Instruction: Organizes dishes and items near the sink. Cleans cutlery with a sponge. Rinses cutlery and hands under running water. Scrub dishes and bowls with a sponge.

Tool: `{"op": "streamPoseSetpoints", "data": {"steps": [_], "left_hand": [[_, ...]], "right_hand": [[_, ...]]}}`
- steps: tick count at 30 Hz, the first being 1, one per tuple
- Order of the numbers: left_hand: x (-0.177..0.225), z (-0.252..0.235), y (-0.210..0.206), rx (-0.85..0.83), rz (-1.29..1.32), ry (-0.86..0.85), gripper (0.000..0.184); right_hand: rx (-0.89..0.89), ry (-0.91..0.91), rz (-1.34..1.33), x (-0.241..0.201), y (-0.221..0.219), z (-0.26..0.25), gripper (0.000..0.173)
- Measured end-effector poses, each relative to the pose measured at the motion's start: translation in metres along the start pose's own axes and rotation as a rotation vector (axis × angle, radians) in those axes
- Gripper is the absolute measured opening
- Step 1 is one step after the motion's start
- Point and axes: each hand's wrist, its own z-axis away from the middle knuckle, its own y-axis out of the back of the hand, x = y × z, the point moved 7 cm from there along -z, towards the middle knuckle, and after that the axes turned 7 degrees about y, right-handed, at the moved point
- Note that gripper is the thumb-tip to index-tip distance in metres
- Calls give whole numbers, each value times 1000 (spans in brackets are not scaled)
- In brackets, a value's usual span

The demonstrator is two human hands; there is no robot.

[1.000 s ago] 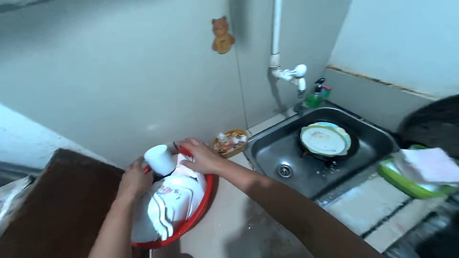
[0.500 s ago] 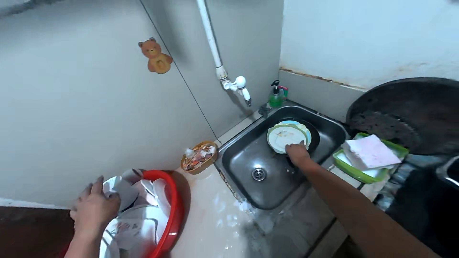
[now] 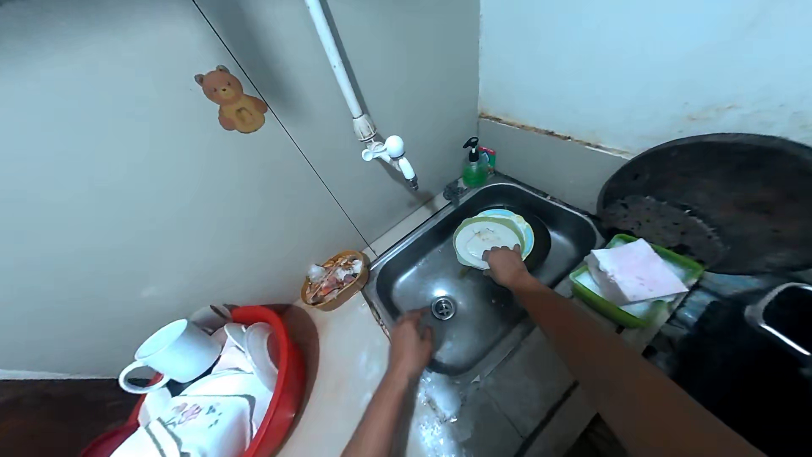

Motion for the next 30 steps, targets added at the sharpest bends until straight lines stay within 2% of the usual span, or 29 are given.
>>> {"op": "streamPoseSetpoints", "data": {"steps": [3,7,9,14,16,18,21,27,30], "left_hand": [[15,-32,-59,-138,117,30,38],[33,-102,-94,-128,159,161,36],[37,-132,-128,-236,312,270,36],[102,-128,-181,-527,627,326,56],[115,-127,-197,-583,706,344,53],[118,-129,-202,-519,777,351,50],[111,-131,-193,-458,742,330,53],[44,-142,-154,-393,402,371,60],[14,-132,-134,-380,393,342,50]], "right_hand": [[-102,-20,-35,20,7,-4,47],[-258,75,-46,23,21,-10,38],[-296,99,-108,29,28,-17,40],[-288,34,-152,50,53,-33,41],[-291,8,-128,56,58,-35,40],[-309,-5,-85,57,61,-36,38],[-342,39,-24,48,52,-33,35],[-335,179,-44,8,16,-22,34],[-316,244,-123,-9,11,-14,36]]}}
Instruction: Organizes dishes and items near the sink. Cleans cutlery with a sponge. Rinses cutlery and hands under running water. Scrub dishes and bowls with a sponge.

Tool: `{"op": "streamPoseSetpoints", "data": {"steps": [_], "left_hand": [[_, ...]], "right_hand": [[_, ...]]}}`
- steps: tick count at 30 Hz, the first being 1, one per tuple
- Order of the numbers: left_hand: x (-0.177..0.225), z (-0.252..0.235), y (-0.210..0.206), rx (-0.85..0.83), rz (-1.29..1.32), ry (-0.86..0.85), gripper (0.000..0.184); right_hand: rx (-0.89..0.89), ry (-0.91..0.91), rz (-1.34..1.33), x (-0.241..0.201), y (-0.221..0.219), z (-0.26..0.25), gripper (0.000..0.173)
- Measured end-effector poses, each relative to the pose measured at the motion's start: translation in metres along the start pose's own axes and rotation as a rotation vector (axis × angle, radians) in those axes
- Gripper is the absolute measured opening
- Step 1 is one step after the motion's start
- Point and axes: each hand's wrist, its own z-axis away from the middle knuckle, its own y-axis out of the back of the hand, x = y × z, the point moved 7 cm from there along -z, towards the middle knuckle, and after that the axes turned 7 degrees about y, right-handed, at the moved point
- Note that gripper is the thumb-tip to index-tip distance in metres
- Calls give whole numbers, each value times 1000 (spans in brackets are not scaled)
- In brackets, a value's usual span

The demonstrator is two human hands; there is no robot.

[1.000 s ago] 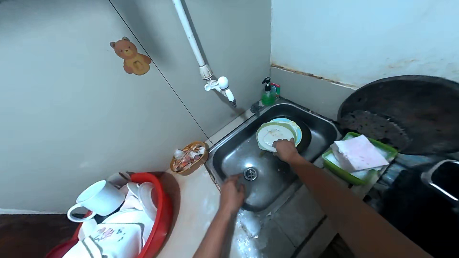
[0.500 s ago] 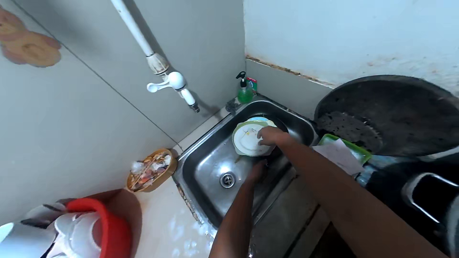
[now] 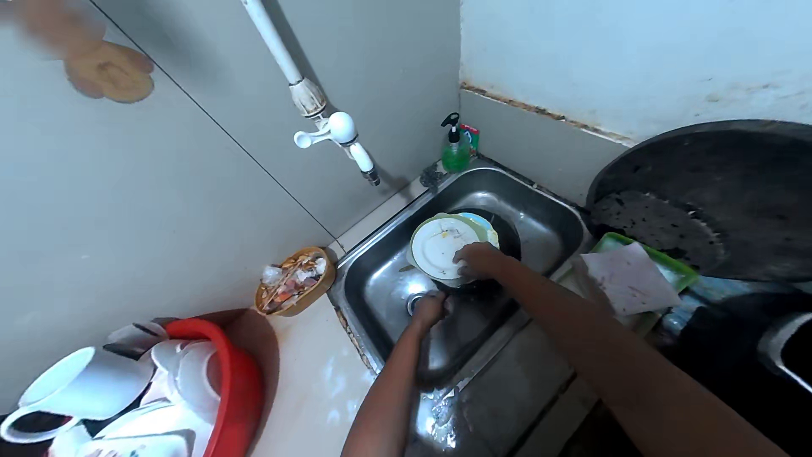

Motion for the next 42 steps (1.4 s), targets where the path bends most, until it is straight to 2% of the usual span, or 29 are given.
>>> {"op": "streamPoseSetpoints", "data": {"steps": [2,7,9,12,15,19,26,29,35,39,42], "left_hand": [[-14,11,14,13,-49,-9,49],[-45,42,29,-30,-515,126,53],[-47,58,30,-55,-676,167,47],[-33,93,42,63,-719,226,44],[-12,133,67,210,-679,240,46],[-26,140,104,378,-513,245,56],[-37,151,129,684,-249,47,58],[-35,147,125,713,-231,10,51],[-32,134,112,731,-248,115,74],[-33,130,114,684,-255,132,74],[-36,126,115,679,-215,116,67]], "right_hand": [[86,-1,-57,-3,-1,0,38],[217,-69,-164,-10,-12,-15,46],[206,-126,-163,-26,-18,-25,49],[129,-223,-122,-56,-23,-33,51],[110,-226,-107,-70,-29,-37,54],[67,-210,-225,-72,-52,-41,58],[67,-302,-591,-66,-90,-44,69],[135,-369,-671,-68,-96,-36,73],[208,-476,-817,-66,-97,-6,86],[252,-472,-1057,-76,-90,13,76],[241,-444,-952,-85,-87,16,77]]}}
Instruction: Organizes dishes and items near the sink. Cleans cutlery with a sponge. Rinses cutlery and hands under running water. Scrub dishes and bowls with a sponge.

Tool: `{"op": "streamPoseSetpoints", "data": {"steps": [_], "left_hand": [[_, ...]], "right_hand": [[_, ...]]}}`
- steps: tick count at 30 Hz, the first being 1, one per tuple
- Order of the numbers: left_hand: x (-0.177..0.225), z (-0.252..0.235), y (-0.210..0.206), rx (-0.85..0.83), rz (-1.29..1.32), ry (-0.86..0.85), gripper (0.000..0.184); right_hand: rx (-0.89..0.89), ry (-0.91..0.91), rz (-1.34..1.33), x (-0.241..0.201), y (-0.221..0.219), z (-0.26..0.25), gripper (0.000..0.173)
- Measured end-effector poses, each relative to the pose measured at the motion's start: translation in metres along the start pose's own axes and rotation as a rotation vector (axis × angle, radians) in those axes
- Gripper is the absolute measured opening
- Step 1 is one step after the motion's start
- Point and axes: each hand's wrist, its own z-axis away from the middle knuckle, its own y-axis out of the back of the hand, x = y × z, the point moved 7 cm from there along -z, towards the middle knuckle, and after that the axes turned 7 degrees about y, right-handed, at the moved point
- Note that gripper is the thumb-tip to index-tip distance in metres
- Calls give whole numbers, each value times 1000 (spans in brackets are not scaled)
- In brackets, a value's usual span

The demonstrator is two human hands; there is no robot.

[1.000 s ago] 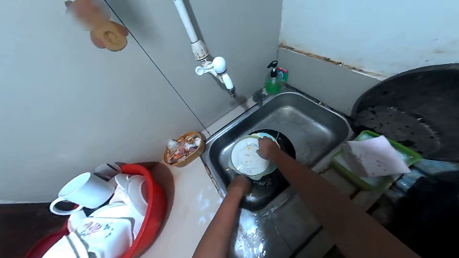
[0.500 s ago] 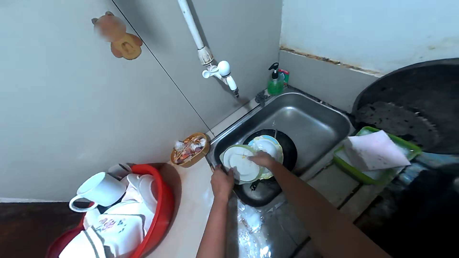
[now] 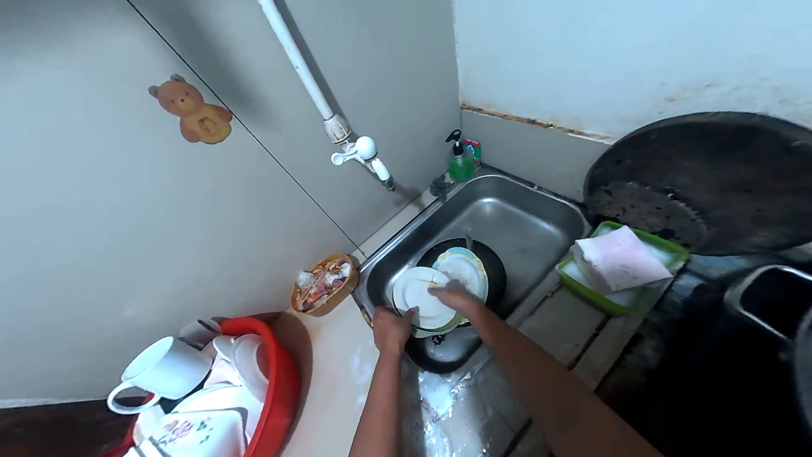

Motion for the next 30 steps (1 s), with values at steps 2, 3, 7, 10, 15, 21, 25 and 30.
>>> {"op": "streamPoseSetpoints", "data": {"steps": [2,3,7,10,15,21,25,30], "left_hand": [[-5,-3,-4,-12,39,2,58],[-7,-4,-6,-17,49,0,54],[1,-3,-6,0,-49,-67,56],[14,-4,-2,50,-276,-136,73],[65,-37,0,54,-333,-441,72],[101,-70,-37,-84,-594,-546,87],[106,-86,-38,-56,-481,-561,65],[111,-90,-8,-183,-215,-510,40]], "right_hand": [[-23,68,99,-7,-1,8,76],[-3,141,133,-14,4,16,75],[591,501,396,-49,92,86,62],[895,339,525,-30,182,136,75],[850,-6,546,27,249,149,107],[755,-127,606,42,257,139,98],[539,-240,663,44,261,129,70],[406,-289,726,43,263,115,53]]}}
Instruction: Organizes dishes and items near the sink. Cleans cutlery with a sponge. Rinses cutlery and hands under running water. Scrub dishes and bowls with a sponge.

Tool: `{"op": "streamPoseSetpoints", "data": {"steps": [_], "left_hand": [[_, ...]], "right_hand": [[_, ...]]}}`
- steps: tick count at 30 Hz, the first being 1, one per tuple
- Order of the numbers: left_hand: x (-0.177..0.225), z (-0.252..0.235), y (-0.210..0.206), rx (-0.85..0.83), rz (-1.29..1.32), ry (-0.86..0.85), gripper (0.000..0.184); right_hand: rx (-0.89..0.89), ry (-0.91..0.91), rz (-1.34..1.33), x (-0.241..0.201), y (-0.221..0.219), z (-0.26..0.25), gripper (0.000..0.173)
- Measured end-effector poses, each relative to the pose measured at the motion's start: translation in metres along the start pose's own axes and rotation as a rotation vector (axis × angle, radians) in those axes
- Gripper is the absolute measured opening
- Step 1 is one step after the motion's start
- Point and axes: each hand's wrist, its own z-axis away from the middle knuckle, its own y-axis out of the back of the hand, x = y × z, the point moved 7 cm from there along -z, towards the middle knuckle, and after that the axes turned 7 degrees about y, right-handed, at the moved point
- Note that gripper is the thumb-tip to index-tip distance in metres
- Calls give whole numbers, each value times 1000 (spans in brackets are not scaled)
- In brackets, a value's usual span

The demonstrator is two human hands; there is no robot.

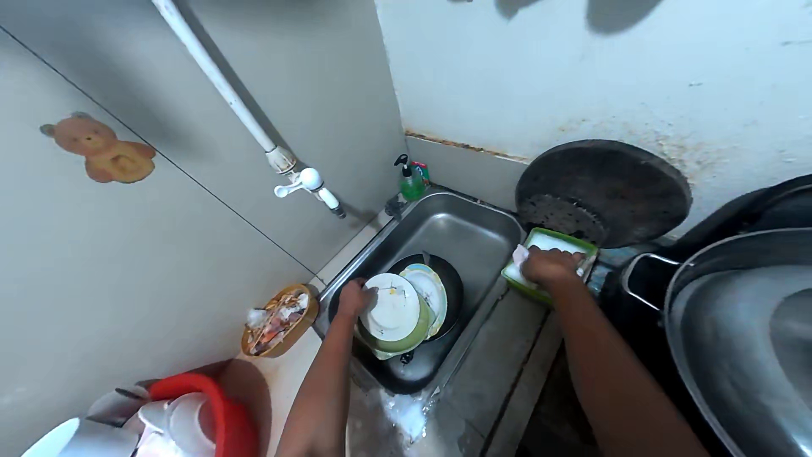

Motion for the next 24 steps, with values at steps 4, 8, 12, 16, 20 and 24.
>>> {"op": "streamPoseSetpoints", "data": {"steps": [4,8,12,16,20,24], "left_hand": [[-3,25,26,42,172,-9,35],[-38,66,46,239,653,92,40],[-55,124,34,210,1233,141,39],[-54,179,4,119,1507,181,37],[-37,214,-21,15,1634,225,33],[-7,229,-39,-138,1666,205,33]], "right_hand": [[-16,22,28,1,-7,-8,48],[20,25,16,3,-11,-9,54],[180,-24,-196,6,9,6,57],[347,-55,-417,8,38,21,55],[469,-64,-478,9,59,35,55],[493,140,-541,-25,55,48,51]]}}
